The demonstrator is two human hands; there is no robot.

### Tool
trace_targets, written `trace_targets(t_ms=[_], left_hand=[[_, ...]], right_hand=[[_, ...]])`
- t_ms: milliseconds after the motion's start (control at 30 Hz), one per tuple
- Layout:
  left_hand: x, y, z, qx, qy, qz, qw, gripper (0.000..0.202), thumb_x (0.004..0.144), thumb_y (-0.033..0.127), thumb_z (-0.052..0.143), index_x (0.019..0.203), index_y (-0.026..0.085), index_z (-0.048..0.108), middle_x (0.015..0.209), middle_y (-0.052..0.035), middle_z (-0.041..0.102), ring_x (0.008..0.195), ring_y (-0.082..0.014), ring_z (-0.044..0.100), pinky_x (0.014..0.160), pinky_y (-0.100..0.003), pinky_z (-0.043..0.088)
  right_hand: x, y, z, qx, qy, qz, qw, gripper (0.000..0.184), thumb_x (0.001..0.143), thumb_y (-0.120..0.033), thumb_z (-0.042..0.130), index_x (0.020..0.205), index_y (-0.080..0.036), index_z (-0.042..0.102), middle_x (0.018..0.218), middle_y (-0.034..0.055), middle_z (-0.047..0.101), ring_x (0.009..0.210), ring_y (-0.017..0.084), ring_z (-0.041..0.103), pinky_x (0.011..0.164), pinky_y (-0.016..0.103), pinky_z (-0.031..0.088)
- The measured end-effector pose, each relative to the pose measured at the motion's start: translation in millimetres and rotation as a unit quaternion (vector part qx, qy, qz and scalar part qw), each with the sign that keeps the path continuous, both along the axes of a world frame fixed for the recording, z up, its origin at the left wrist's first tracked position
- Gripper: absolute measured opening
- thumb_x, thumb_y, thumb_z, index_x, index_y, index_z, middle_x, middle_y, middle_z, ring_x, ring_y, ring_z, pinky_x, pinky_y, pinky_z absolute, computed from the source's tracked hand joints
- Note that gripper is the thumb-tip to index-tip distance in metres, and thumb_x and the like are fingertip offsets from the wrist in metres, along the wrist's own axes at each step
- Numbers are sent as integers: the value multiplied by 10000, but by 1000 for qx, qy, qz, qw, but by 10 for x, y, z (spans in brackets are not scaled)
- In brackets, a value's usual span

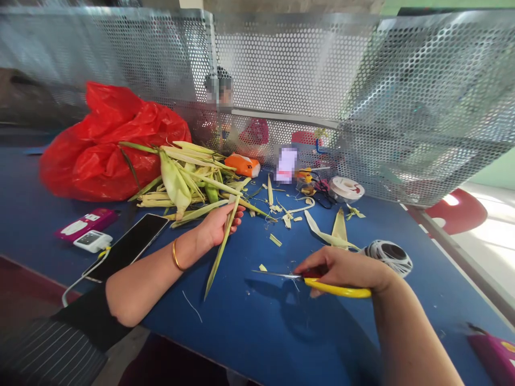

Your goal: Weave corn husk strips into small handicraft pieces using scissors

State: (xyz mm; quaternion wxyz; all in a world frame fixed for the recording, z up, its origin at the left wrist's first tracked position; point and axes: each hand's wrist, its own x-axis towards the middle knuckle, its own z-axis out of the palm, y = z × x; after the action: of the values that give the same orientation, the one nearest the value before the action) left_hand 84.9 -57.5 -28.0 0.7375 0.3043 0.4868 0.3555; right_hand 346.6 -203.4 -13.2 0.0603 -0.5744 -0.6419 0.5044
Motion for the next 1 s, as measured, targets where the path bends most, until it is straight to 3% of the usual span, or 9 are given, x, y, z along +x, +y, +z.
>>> trace_targets(t_ms=[100,167,233,433,533,667,733,867,1000], left_hand=[[0,3,-12,5,-1,-2,1000,240,895,239,558,695,124,624,569,10,569,399,-49,488,366,-172,286],[3,1,-9,8,0,-3,1000,235,895,221,551,694,123,625,567,10,571,398,-48,490,366,-172,284],[3,2,3,8,-5,-3,1000,240,899,208,538,692,122,626,561,10,570,391,-48,490,363,-172,280],[-41,57,63,9,-24,5,1000,252,907,202,521,688,122,617,545,19,557,377,-43,486,356,-168,275],[-88,75,116,14,-35,11,999,253,915,191,500,699,125,614,544,24,556,379,-39,488,356,-163,275],[-163,94,202,24,-51,21,998,264,925,187,482,698,133,605,535,24,560,383,-39,493,368,-160,302],[-212,133,239,31,-68,26,997,256,923,183,483,705,133,608,519,23,552,384,-43,494,369,-158,306],[-333,273,279,44,-118,57,990,278,935,199,455,707,135,600,494,29,523,374,-43,479,355,-152,286],[-407,376,268,47,-129,83,987,254,928,192,458,714,145,586,511,35,530,385,-35,478,370,-143,294]], right_hand=[[109,88,-93,-2,-15,-65,998,565,662,-521,752,1118,-187,750,920,40,740,832,227,661,751,271,533],[226,143,-153,67,-81,-159,982,622,678,-569,717,1160,-177,731,931,53,745,825,237,659,729,276,532],[290,152,-163,105,-109,-192,970,652,686,-590,707,1193,-181,717,930,54,747,829,245,658,719,281,530],[-89,34,3,-47,47,1,998,580,655,-485,785,1157,-199,731,978,33,727,912,233,649,810,278,520],[-230,98,-58,-51,54,34,997,576,639,-501,785,1121,-188,744,937,27,721,851,208,637,763,269,513],[-98,214,-197,91,-68,-157,981,703,640,-626,709,1164,-158,722,811,39,704,726,201,604,669,292,494],[-84,188,-180,118,-86,-185,972,727,639,-634,705,1181,-151,713,794,38,698,718,200,597,671,289,487],[-528,-21,-24,55,27,-10,998,570,733,-537,697,1204,-215,693,864,6,689,743,161,572,684,240,466],[-1191,-186,32,36,52,137,989,413,743,-390,706,1124,-232,729,757,-34,642,655,114,501,624,206,409]])
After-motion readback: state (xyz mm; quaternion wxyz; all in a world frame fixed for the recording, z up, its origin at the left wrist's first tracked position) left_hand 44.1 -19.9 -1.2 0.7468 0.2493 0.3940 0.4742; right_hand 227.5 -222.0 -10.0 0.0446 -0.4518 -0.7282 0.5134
